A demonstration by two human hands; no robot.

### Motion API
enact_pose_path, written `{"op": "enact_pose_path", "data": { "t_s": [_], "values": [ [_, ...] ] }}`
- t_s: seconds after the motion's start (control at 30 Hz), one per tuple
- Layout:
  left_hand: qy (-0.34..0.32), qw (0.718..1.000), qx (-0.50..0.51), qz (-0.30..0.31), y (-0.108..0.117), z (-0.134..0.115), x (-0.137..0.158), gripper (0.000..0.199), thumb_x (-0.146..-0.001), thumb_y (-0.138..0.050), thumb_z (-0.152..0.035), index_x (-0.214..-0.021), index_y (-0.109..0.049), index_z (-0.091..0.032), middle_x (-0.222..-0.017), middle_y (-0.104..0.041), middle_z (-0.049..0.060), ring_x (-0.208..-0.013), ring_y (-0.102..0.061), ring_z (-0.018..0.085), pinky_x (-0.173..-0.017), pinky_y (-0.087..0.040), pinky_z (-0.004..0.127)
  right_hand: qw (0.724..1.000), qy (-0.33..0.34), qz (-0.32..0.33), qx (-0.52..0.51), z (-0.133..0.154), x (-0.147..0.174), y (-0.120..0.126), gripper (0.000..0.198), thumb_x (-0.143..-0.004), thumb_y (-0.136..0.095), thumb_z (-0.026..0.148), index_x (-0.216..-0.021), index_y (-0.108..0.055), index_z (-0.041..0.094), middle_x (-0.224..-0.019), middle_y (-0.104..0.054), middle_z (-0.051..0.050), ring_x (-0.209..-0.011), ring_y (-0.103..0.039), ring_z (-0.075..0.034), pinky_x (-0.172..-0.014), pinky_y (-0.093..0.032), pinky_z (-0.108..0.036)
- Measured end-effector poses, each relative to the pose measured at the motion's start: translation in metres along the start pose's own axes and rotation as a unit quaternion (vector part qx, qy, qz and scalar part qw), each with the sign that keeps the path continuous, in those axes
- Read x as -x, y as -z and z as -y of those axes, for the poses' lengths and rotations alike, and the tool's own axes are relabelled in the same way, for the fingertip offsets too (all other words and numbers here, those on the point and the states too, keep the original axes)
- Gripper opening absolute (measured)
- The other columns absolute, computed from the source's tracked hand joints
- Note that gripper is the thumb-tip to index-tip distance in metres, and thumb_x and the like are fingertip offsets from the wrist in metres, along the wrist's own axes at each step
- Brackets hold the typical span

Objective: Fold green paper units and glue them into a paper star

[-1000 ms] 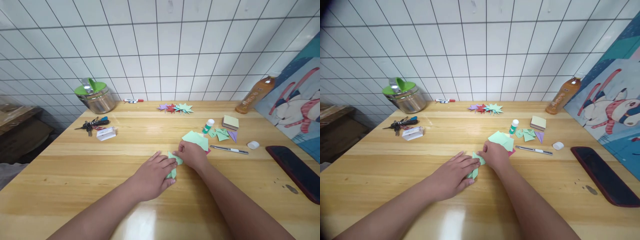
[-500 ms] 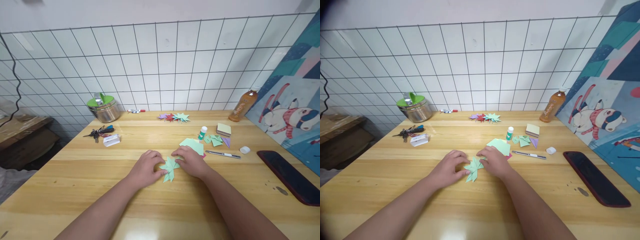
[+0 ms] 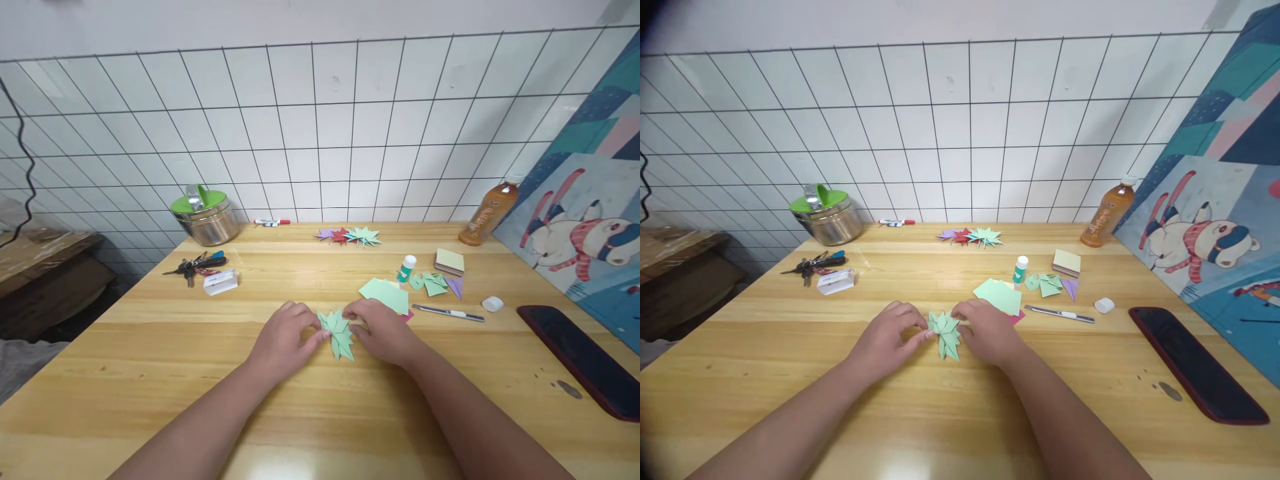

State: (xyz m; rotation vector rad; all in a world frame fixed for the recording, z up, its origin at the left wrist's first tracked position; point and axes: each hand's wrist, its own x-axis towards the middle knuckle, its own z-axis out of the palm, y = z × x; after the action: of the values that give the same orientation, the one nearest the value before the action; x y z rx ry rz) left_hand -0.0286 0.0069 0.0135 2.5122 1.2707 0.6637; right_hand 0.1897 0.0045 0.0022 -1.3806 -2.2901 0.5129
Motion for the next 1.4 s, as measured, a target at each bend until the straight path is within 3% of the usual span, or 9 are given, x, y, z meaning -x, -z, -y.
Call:
{"op": "enact_pose_path", "data": {
  "t_s": [0.17,0.37,0.53,0.7,0.8,0.93,1.07,1.13,1.4],
  "values": [
    [-0.021,0.999,-0.019,0.044,-0.004,-0.003,0.002,0.018,-0.081,-0.055,-0.036,-0.078,-0.063,-0.021,-0.078,-0.062,0.002,-0.077,-0.053,0.018,-0.07,-0.041,0.032,0.996,0.06,0.029,0.06,0.005,-0.001,0.0,0.027,-0.081,-0.046,0.01,-0.097,-0.063,0.022,-0.097,-0.063,-0.004,-0.094,-0.051,-0.019,-0.08,-0.036,-0.031],
    [-0.091,0.99,-0.032,0.1,-0.003,-0.007,0.002,0.022,-0.084,-0.051,-0.038,-0.095,-0.064,-0.023,-0.088,-0.063,0.003,-0.086,-0.053,0.019,-0.076,-0.041,0.033,0.988,0.042,0.045,0.139,0.016,0.004,0.004,0.021,-0.082,-0.046,0.017,-0.072,-0.064,0.022,-0.061,-0.058,-0.001,-0.068,-0.05,-0.017,-0.062,-0.031,-0.028],
    [-0.129,0.982,-0.051,0.13,-0.006,-0.007,0.002,0.019,-0.084,-0.053,-0.031,-0.098,-0.063,-0.025,-0.094,-0.063,0.002,-0.088,-0.053,0.019,-0.078,-0.041,0.033,0.992,0.06,0.022,0.109,0.015,0.002,0.009,0.025,-0.083,-0.044,0.015,-0.088,-0.067,0.024,-0.079,-0.061,-0.003,-0.078,-0.05,-0.016,-0.068,-0.033,-0.027],
    [-0.099,0.984,-0.099,0.111,-0.006,0.0,0.0,0.035,-0.077,-0.048,-0.003,-0.101,-0.062,-0.024,-0.099,-0.063,0.002,-0.093,-0.051,0.02,-0.08,-0.04,0.035,0.991,0.071,0.045,0.1,0.014,0.001,0.001,0.026,-0.081,-0.046,0.015,-0.089,-0.068,0.025,-0.078,-0.061,-0.003,-0.08,-0.05,-0.018,-0.066,-0.034,-0.027],
    [-0.079,0.987,-0.103,0.099,-0.004,0.001,0.0,0.042,-0.074,-0.047,0.0,-0.105,-0.061,-0.024,-0.099,-0.063,0.003,-0.094,-0.051,0.02,-0.082,-0.039,0.035,0.995,0.065,0.007,0.077,0.014,0.001,0.002,0.024,-0.081,-0.046,0.017,-0.094,-0.065,0.025,-0.082,-0.063,-0.002,-0.081,-0.052,-0.017,-0.067,-0.036,-0.026],
    [-0.075,0.99,-0.078,0.091,-0.005,-0.007,0.003,0.034,-0.084,-0.047,-0.02,-0.118,-0.053,-0.024,-0.101,-0.063,0.004,-0.095,-0.052,0.021,-0.084,-0.04,0.037,0.977,-0.102,-0.155,0.106,0.002,0.005,0.031,0.018,-0.077,-0.047,0.02,-0.083,-0.063,0.024,-0.082,-0.065,0.0,-0.077,-0.056,-0.017,-0.064,-0.036,-0.026],
    [-0.088,0.987,-0.075,0.11,-0.011,-0.012,0.006,0.033,-0.082,-0.055,-0.039,-0.11,-0.058,-0.023,-0.102,-0.063,0.004,-0.096,-0.054,0.023,-0.086,-0.04,0.039,0.895,-0.344,-0.215,0.184,-0.028,0.016,0.071,0.021,-0.077,-0.043,0.026,-0.074,-0.063,0.024,-0.072,-0.063,-0.002,-0.061,-0.052,-0.018,-0.049,-0.027,-0.027],
    [-0.091,0.986,-0.081,0.117,-0.014,-0.012,0.006,0.028,-0.083,-0.054,-0.034,-0.108,-0.059,-0.023,-0.102,-0.063,0.004,-0.096,-0.055,0.022,-0.087,-0.04,0.038,0.875,-0.373,-0.22,0.215,-0.048,0.022,0.082,0.022,-0.075,-0.043,0.027,-0.073,-0.065,0.022,-0.079,-0.064,-0.005,-0.068,-0.053,-0.02,-0.049,-0.027,-0.027],
    [-0.085,0.986,-0.096,0.106,-0.015,-0.011,0.007,0.026,-0.088,-0.045,-0.028,-0.11,-0.057,-0.021,-0.111,-0.061,0.005,-0.105,-0.054,0.021,-0.095,-0.038,0.039,0.894,-0.374,-0.128,0.209,-0.098,0.026,0.07,0.03,-0.071,-0.048,0.03,-0.096,-0.064,0.025,-0.097,-0.061,-0.007,-0.087,-0.055,-0.025,-0.063,-0.037,-0.031]
  ]
}}
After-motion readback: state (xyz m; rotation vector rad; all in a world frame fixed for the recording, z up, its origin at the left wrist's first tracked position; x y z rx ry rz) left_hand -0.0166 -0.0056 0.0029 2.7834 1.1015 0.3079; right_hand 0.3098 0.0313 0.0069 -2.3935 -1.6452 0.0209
